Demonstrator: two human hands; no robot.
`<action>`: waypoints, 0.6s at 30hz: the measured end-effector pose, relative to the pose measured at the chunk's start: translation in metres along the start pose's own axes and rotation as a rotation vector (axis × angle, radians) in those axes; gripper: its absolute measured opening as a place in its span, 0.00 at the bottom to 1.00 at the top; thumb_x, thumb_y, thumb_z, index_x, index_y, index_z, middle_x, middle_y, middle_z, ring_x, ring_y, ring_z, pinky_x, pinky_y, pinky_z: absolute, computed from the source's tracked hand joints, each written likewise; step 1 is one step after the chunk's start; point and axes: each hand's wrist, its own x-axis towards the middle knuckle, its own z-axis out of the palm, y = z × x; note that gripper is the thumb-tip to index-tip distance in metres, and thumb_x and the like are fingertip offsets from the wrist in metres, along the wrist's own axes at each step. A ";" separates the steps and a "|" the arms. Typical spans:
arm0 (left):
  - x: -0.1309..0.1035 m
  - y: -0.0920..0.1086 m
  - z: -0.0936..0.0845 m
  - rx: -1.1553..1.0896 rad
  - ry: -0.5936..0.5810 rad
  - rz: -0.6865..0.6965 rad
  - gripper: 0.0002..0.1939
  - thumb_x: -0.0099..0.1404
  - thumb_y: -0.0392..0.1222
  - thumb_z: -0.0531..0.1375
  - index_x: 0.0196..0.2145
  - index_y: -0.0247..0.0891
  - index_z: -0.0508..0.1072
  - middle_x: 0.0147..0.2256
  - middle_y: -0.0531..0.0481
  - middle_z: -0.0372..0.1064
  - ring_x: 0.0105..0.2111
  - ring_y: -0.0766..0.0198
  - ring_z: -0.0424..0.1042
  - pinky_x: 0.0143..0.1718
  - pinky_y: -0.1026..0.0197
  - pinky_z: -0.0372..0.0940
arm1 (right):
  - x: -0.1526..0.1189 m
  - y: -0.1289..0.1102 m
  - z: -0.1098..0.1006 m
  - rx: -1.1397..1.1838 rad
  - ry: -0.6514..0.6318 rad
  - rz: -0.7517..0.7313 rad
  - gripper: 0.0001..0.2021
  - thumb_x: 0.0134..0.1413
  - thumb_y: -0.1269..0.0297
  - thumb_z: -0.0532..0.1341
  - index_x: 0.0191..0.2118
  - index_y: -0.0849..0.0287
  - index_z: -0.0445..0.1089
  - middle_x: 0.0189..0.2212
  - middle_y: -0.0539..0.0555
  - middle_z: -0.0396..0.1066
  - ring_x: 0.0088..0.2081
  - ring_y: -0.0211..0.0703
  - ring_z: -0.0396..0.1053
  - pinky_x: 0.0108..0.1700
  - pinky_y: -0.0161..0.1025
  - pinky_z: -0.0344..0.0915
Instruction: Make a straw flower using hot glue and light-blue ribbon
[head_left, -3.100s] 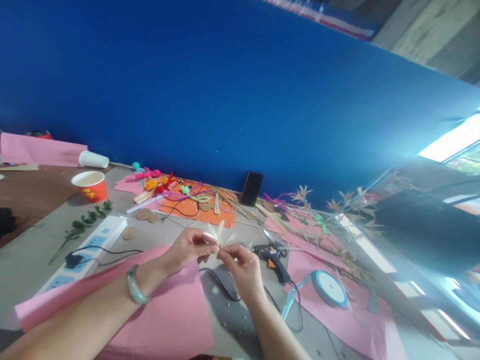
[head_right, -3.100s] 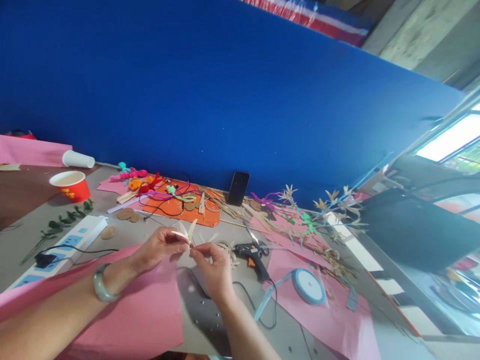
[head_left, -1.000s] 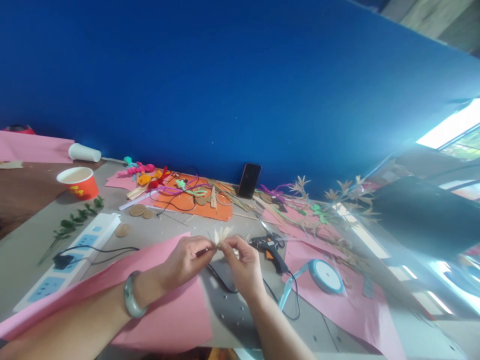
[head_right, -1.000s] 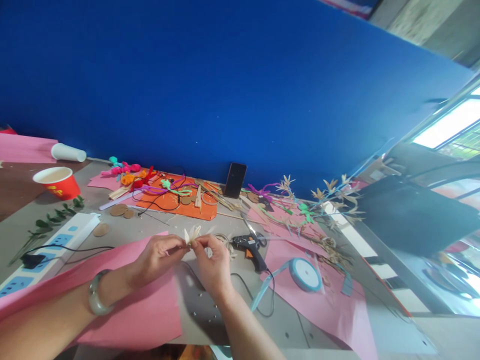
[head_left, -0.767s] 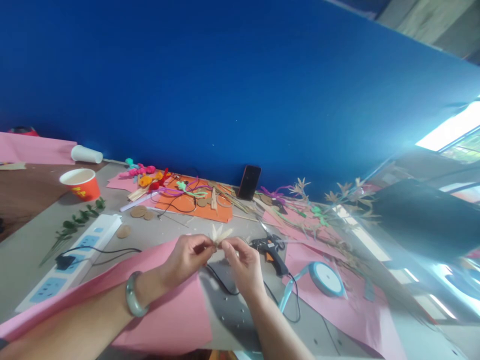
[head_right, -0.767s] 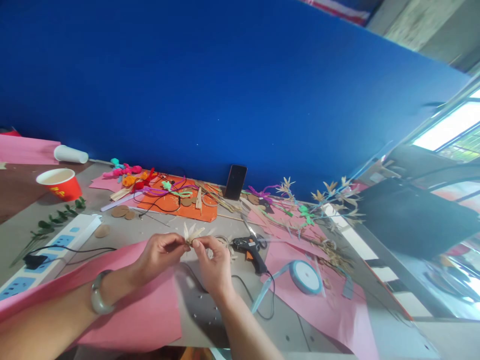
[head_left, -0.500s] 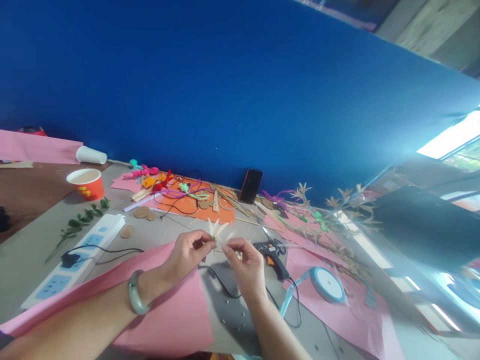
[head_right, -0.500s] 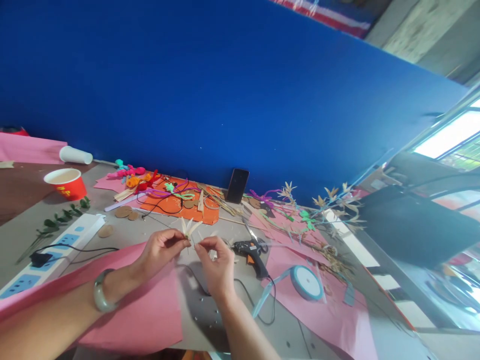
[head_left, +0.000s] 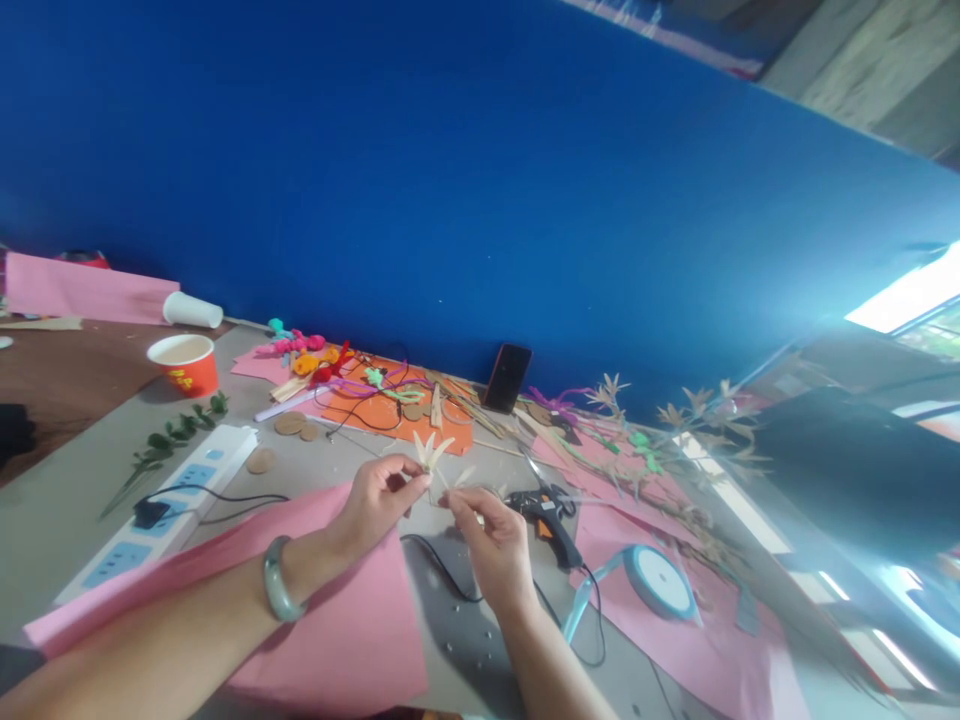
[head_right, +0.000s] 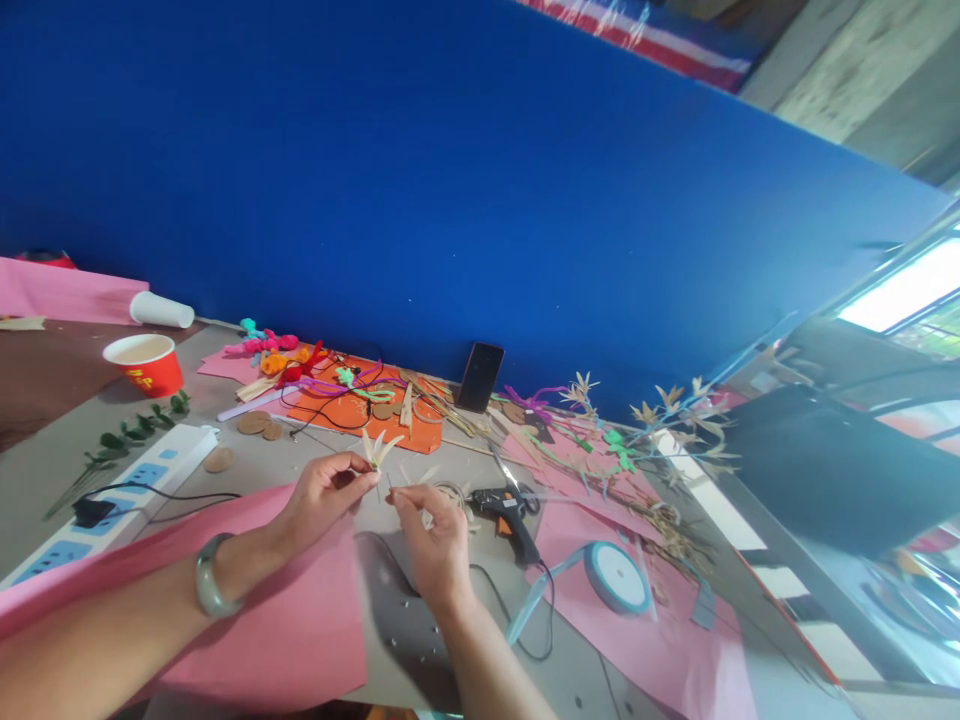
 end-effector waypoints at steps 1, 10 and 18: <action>0.000 0.000 -0.001 0.009 0.005 -0.002 0.11 0.60 0.46 0.61 0.29 0.34 0.73 0.18 0.55 0.65 0.17 0.70 0.64 0.20 0.69 0.58 | 0.000 0.001 -0.001 0.009 0.006 -0.014 0.07 0.53 0.62 0.63 0.27 0.58 0.74 0.25 0.52 0.74 0.29 0.42 0.70 0.35 0.38 0.67; 0.003 -0.002 -0.002 -0.004 0.029 -0.043 0.10 0.58 0.46 0.61 0.29 0.34 0.73 0.17 0.56 0.64 0.17 0.70 0.63 0.20 0.68 0.57 | -0.012 -0.027 -0.011 0.038 -0.108 0.049 0.13 0.59 0.59 0.59 0.27 0.58 0.73 0.19 0.50 0.68 0.23 0.39 0.66 0.28 0.35 0.62; 0.003 0.007 -0.002 -0.028 0.041 -0.054 0.11 0.58 0.46 0.61 0.26 0.34 0.72 0.15 0.57 0.61 0.16 0.70 0.61 0.20 0.68 0.55 | -0.020 -0.041 -0.030 -0.115 -0.254 -0.164 0.12 0.54 0.62 0.64 0.21 0.56 0.71 0.20 0.49 0.72 0.27 0.42 0.69 0.40 0.42 0.63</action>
